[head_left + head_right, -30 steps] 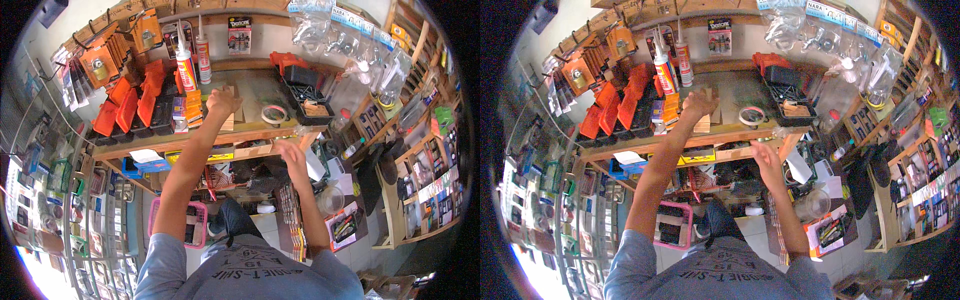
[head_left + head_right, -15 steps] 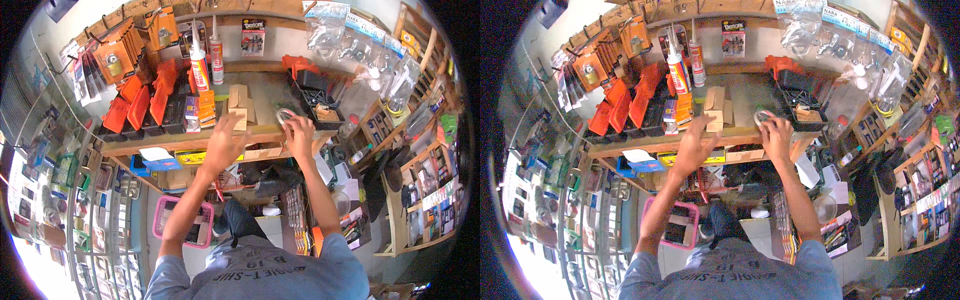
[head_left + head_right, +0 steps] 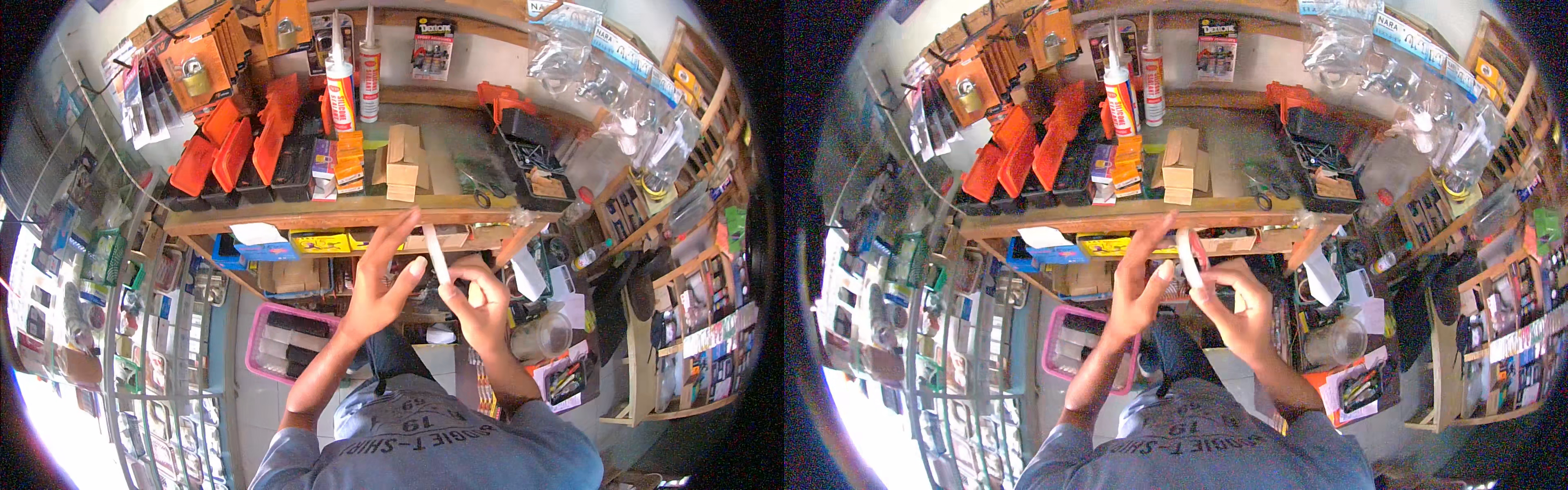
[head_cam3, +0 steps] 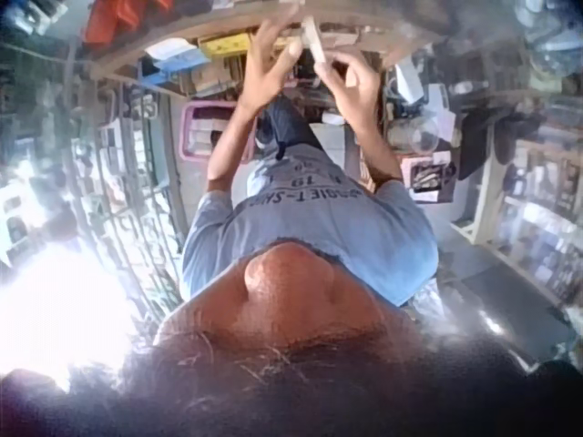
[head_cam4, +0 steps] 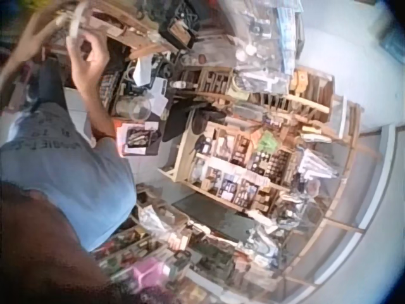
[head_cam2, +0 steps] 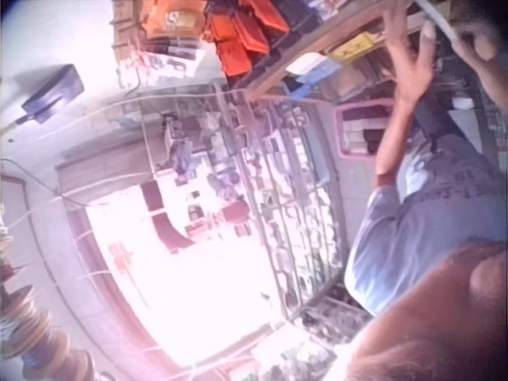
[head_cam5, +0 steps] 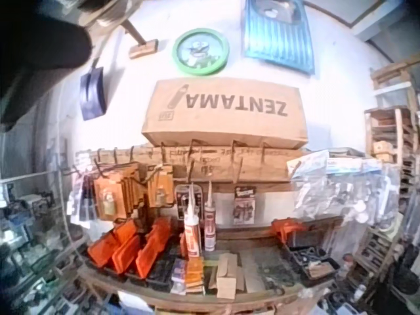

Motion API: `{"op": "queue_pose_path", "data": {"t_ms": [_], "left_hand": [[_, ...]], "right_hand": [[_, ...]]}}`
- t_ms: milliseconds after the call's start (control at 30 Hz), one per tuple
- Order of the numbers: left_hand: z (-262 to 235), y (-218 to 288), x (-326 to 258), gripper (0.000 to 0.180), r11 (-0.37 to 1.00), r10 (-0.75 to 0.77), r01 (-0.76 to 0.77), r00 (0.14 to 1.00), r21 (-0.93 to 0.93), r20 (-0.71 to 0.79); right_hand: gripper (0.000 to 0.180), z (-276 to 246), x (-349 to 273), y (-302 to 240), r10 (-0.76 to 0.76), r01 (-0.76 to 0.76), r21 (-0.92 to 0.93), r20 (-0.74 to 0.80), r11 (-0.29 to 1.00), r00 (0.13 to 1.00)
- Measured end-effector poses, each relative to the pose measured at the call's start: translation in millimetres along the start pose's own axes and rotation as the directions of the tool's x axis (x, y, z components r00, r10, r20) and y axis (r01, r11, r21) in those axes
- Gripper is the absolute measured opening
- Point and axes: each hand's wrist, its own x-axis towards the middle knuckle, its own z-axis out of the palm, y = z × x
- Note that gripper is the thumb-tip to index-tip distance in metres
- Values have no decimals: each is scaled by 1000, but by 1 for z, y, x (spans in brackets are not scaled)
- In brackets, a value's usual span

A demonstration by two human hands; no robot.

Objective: The person assembles a small wooden box by fitting the panels together, then secures the pieces using tape that they cut with scissors.

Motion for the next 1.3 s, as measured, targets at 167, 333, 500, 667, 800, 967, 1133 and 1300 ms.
{"op": "queue_pose_path", "data": {"t_ms": [167,333,500,667,800,967,1133,1300], "left_hand": [[-1,6,-14,50,997,14,-17,999,-81,-39],[-1,14,-23,41,989,-19,1,993,-150,-117],[-1,19,-35,32,948,-138,83,977,-306,-161],[0,19,-47,22,903,-242,155,954,-400,-176],[4,10,-67,13,868,-387,291,904,-403,-181],[2,4,-101,12,955,-286,287,958,76,-20],[17,-12,-185,15,943,-288,236,932,233,221],[22,19,-212,17,893,-396,374,917,250,42]], "right_hand": [[19,8,-5,-5,-65,68,-34,71,997,995],[19,10,-5,-5,-133,140,-76,97,987,986],[20,12,-8,-5,-157,172,-114,128,979,979],[22,14,-18,-3,-85,107,-128,168,986,982],[21,10,-33,4,25,17,-168,244,986,969],[24,2,-72,24,340,-305,-151,452,940,825],[37,-18,-116,38,527,-494,-316,762,810,376],[41,-56,-84,40,438,-222,-396,879,891,191]]}}
